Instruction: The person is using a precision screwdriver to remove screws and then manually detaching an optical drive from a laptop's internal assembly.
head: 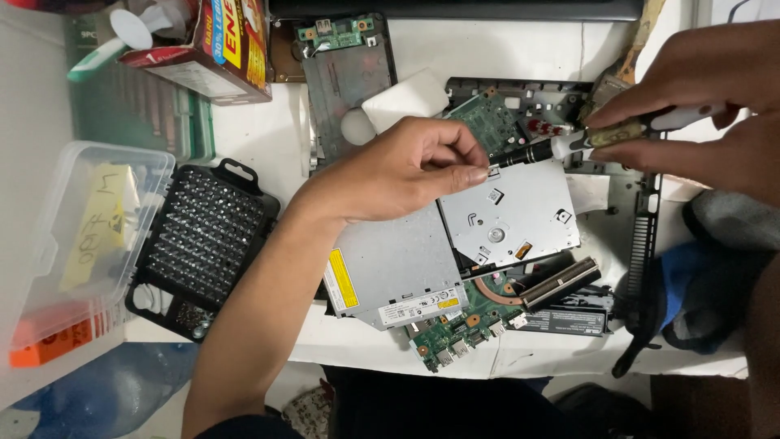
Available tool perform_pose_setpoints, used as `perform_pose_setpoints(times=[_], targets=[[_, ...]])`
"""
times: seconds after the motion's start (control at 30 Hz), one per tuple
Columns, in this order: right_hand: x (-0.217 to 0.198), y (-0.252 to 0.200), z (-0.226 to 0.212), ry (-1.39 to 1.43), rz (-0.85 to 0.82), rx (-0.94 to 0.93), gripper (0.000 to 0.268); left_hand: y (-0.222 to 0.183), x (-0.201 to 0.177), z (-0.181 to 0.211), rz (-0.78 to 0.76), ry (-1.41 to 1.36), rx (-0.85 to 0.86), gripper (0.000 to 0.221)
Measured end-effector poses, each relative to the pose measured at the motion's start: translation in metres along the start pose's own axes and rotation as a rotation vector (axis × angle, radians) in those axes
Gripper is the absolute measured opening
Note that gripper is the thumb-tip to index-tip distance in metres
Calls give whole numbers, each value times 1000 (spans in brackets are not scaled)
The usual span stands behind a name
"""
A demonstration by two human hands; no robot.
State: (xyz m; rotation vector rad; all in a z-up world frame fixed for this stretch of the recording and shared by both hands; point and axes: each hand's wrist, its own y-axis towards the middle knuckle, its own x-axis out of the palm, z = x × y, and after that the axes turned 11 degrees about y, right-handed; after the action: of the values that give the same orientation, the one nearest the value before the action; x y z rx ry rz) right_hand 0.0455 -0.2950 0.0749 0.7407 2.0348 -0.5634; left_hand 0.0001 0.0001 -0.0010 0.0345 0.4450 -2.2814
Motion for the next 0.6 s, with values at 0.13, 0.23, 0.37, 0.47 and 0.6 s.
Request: perform_pose_setpoints(times=[0.13,0.23,0.37,0.47,0.6], targets=[[-2,1,-6,16,16,-2,38,-1,-1,3,0,16,-2,18],[-2,-1,-8,72,53,-15,36,-2,-2,4,-7,26,-31,21],[-2,-3,8,65,66,-39,35,-3,0,5,0,-10,-64,22],[0,-3,26,-175,-120,131,43,0,3,1,32,-21,-98,20],[20,-28,72,-153,-120,160,47,1,6,0,52,-44,-99,16]])
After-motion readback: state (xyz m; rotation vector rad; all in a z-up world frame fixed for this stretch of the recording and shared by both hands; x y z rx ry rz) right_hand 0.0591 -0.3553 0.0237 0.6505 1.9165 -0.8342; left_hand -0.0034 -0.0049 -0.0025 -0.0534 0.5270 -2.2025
